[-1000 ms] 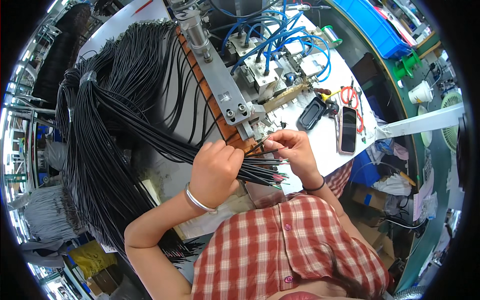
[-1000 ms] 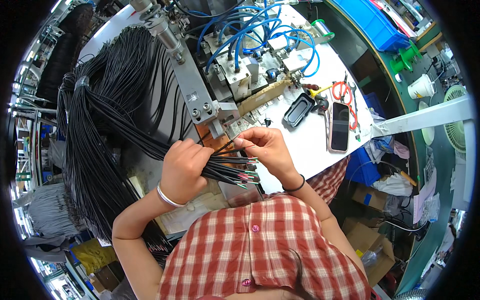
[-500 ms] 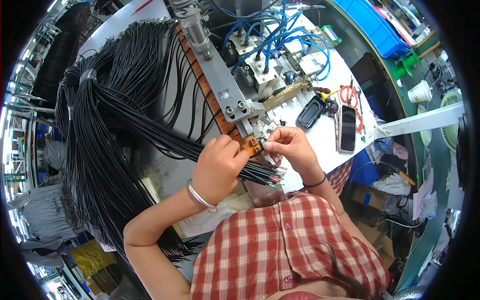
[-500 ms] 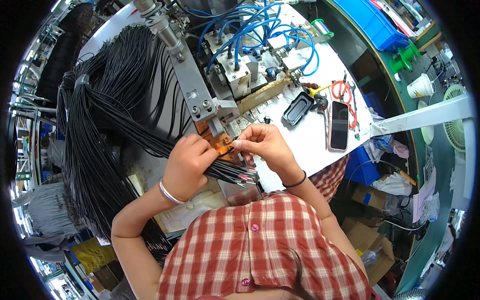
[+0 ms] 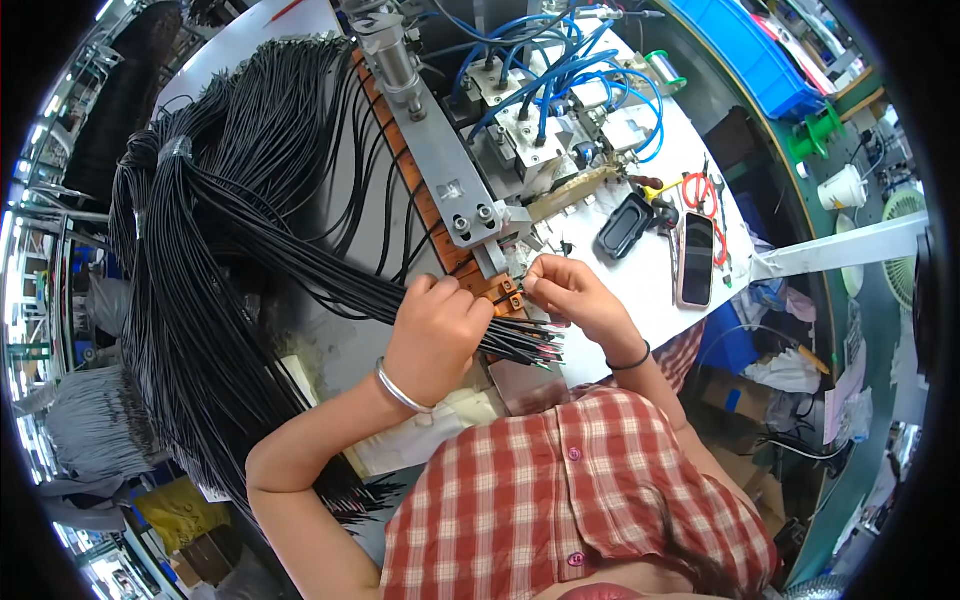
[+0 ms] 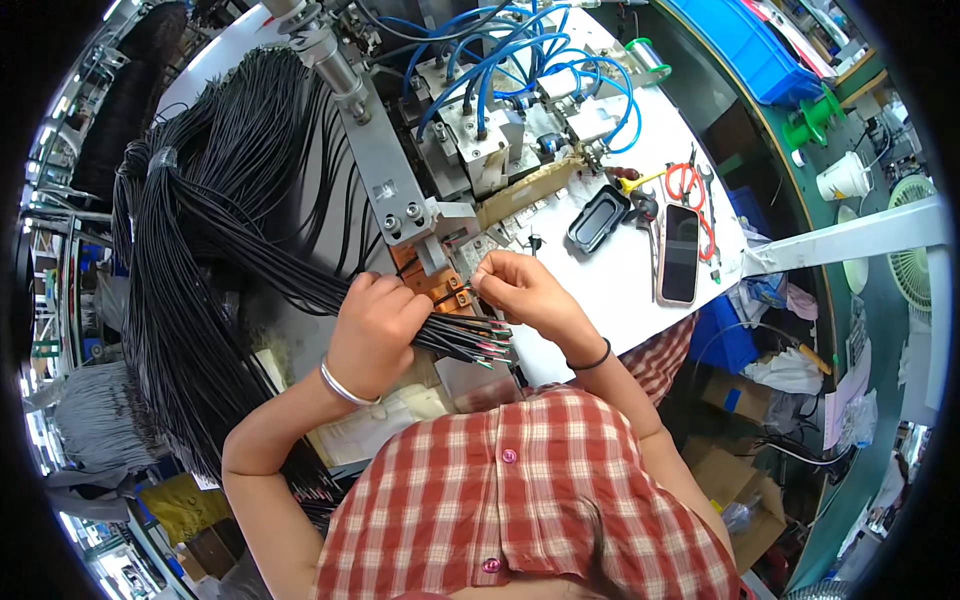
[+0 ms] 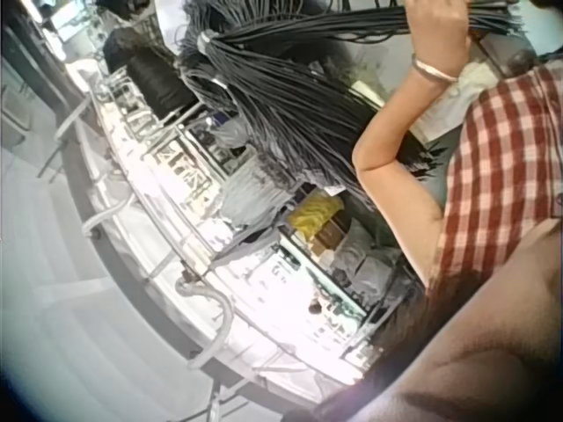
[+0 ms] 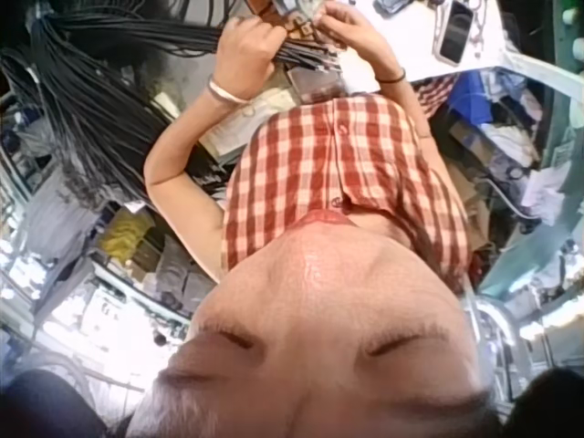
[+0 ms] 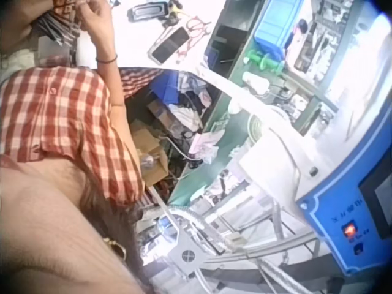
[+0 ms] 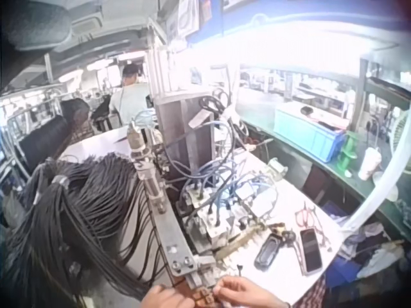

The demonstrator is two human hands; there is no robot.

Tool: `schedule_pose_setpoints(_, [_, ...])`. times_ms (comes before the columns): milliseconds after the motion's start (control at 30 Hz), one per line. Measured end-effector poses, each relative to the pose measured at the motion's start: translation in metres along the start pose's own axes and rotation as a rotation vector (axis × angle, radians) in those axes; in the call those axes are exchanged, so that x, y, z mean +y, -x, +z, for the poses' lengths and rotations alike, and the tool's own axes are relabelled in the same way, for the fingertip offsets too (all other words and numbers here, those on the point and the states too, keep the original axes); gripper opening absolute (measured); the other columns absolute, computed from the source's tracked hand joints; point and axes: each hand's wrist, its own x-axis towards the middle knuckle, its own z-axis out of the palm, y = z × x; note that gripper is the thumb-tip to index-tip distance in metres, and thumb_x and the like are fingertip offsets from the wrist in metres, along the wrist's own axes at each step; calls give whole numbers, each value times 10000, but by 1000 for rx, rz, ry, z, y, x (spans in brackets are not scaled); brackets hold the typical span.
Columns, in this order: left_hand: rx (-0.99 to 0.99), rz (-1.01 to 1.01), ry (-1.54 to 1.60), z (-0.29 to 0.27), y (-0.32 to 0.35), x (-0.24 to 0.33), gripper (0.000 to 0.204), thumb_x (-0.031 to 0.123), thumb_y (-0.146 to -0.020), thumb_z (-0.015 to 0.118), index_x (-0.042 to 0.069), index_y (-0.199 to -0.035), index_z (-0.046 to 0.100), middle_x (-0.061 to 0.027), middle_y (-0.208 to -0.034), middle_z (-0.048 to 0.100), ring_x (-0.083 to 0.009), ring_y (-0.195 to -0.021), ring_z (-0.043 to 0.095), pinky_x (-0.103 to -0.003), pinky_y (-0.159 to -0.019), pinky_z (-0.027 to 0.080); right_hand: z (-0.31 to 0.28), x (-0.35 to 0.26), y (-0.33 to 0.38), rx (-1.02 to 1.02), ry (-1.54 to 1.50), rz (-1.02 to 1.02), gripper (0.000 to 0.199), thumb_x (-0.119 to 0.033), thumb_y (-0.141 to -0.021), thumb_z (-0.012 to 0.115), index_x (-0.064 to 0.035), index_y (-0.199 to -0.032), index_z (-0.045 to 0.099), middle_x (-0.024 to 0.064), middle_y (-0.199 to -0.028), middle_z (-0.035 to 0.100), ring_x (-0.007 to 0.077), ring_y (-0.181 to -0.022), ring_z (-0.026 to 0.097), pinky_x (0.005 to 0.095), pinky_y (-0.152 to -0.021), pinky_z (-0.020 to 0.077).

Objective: The person arranges a bundle of cables on a workbench, aligns wire ends into a machine fixture by hand, trims the wires using scissors, and inserts more wire leads into the fixture.

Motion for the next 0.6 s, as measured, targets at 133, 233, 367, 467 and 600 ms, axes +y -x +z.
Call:
schedule_pose_setpoints(133, [11,-20,10,0,0,0,264,-27,-530,583,45,-782,550,-69,-683,511,-261,-732,503,-364,-660,377,8,-2,6,171,143,-158,87,-96,-880,610,-29,-927,580,-38,-727,564,2,-595,470,168,-484,345])
schedule_pose_setpoints(233, [-22,-64,64,-4,1,2,275,-23,-524,592,42,-789,556,-73,-711,526,-260,-744,504,-365,-652,379,14,-21,20,75,-41,-175,130,-87,-850,661,-9,-947,623,-55,-679,548,8,-574,473,171,-490,365])
schedule_pose_setpoints(367, [9,-20,79,-9,-1,3,200,1,-559,604,50,-736,526,-72,-686,503,-247,-722,496,-356,-629,382,16,-14,19,175,64,-223,123,-67,-834,670,3,-935,656,-27,-721,608,21,-616,525,163,-535,408])
schedule_pose_setpoints(467, [32,-16,83,-9,0,3,173,6,-572,605,55,-707,508,-72,-667,487,-246,-707,490,-351,-619,384,22,-12,19,224,29,-271,87,-65,-834,669,3,-888,663,-10,-740,631,31,-642,551,164,-556,428])
schedule_pose_setpoints(600, [41,-84,107,-9,-1,5,184,-11,-554,599,53,-695,501,-74,-666,485,-259,-709,483,-356,-619,386,18,-13,20,160,-45,-262,80,-64,-835,668,7,-872,662,3,-749,644,44,-662,575,171,-569,447])
